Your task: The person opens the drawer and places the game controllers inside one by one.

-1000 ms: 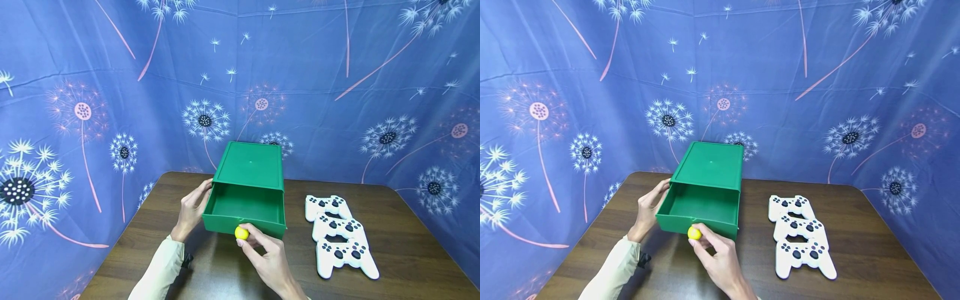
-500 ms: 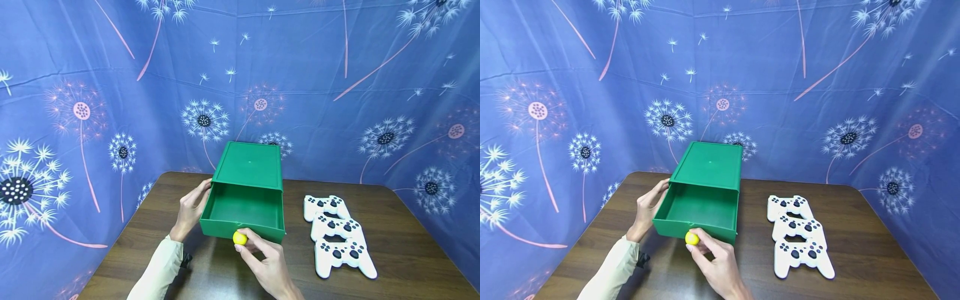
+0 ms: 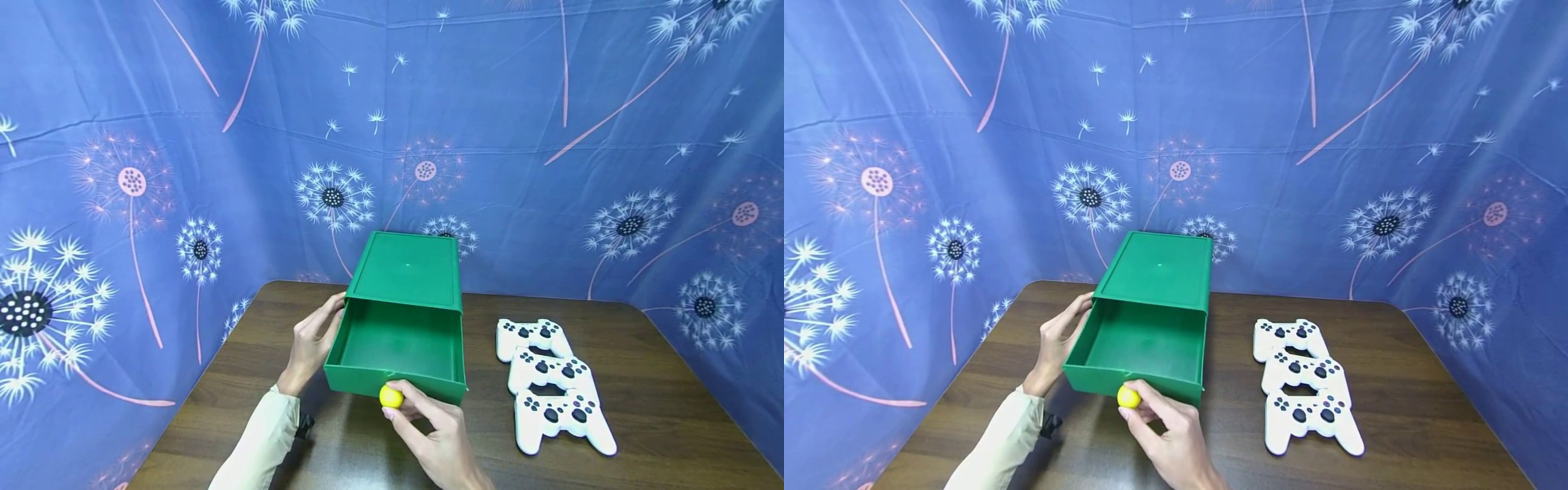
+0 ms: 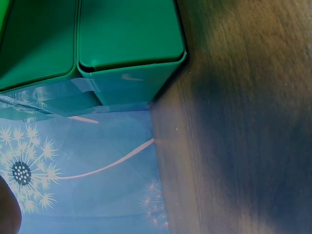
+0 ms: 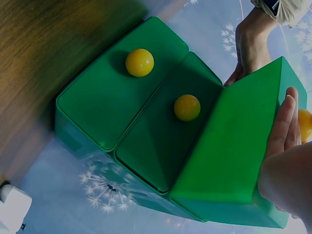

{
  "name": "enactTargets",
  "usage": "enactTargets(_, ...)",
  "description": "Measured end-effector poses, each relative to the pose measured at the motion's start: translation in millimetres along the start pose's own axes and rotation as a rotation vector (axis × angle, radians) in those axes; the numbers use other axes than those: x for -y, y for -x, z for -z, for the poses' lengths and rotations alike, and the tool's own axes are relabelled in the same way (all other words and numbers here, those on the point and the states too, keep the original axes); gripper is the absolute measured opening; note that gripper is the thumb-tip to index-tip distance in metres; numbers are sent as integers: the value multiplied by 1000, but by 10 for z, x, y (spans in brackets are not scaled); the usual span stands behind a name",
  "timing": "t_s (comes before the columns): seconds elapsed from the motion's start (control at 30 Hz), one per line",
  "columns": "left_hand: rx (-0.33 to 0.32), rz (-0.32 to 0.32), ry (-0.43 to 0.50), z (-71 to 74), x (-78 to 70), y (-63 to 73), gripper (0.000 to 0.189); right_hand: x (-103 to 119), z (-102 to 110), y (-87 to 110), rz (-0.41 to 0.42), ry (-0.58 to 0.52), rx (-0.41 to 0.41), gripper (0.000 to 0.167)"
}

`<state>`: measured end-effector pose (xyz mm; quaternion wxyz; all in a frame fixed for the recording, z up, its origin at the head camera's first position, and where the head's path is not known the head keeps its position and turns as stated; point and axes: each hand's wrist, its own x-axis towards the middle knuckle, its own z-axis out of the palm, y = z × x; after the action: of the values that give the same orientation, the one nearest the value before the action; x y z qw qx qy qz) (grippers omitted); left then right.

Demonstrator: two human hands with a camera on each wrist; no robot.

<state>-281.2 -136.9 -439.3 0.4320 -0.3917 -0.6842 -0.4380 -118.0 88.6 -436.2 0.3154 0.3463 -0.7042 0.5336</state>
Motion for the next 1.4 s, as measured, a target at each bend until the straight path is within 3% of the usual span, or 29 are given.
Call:
enactTargets(0.63,4,2,8,3,-3,9,64,13,-31,64,27,20,-29,43)
enactTargets(0.87,3,-4,8,2,3,5,65,-4,-25,86,145,37,-57,30)
enactTargets(1.1,-1,-10,12,-7,13,5,58,191,55,-18,221,-8,-95,26)
enactTargets(1.27,6,-11,17,-4,13,13,57,296,140,0,195,-12,-137,27)
enactTargets(1.4,5,-10,16,4,6,15,63,263,208,109,171,-11,-159,37)
